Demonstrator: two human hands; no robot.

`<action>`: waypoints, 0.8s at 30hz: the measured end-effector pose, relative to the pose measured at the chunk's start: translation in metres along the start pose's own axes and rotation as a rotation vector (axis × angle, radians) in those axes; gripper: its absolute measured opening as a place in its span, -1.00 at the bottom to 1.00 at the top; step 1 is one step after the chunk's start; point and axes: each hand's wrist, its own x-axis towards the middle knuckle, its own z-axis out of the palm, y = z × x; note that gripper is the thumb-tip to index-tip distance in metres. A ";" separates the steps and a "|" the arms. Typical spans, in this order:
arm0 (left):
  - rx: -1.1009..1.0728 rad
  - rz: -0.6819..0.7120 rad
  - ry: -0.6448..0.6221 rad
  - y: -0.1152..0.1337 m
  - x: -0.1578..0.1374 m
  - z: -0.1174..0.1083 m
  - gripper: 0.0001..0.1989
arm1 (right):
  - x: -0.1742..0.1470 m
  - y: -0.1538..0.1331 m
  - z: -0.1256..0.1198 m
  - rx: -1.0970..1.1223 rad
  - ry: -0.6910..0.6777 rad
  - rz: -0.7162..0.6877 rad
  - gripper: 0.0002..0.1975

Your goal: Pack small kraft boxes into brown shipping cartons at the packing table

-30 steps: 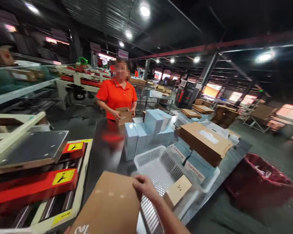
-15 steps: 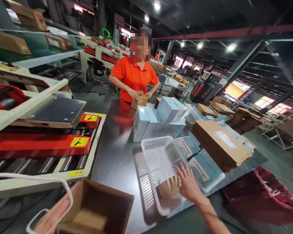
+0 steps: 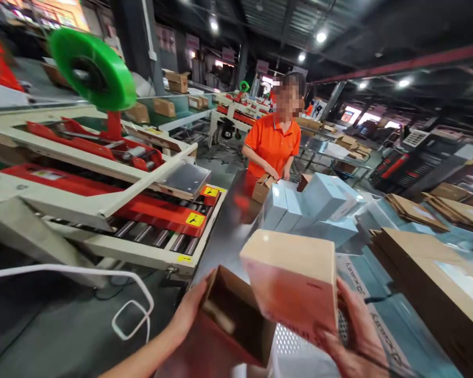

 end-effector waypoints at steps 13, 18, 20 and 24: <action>0.464 0.376 -0.090 0.009 -0.017 0.006 -0.66 | -0.075 0.091 0.120 0.140 -0.579 -0.087 0.10; 0.950 0.611 -0.338 0.008 -0.034 -0.011 -0.70 | -0.085 0.073 0.142 0.014 -0.554 -0.152 -0.01; 1.052 0.733 -0.325 0.012 -0.025 -0.012 -0.44 | -0.090 0.066 0.145 -0.117 -0.594 -0.244 -0.08; 1.141 0.885 -0.354 0.021 0.016 0.006 -0.07 | -0.094 0.062 0.147 -0.296 -0.583 -0.304 -0.02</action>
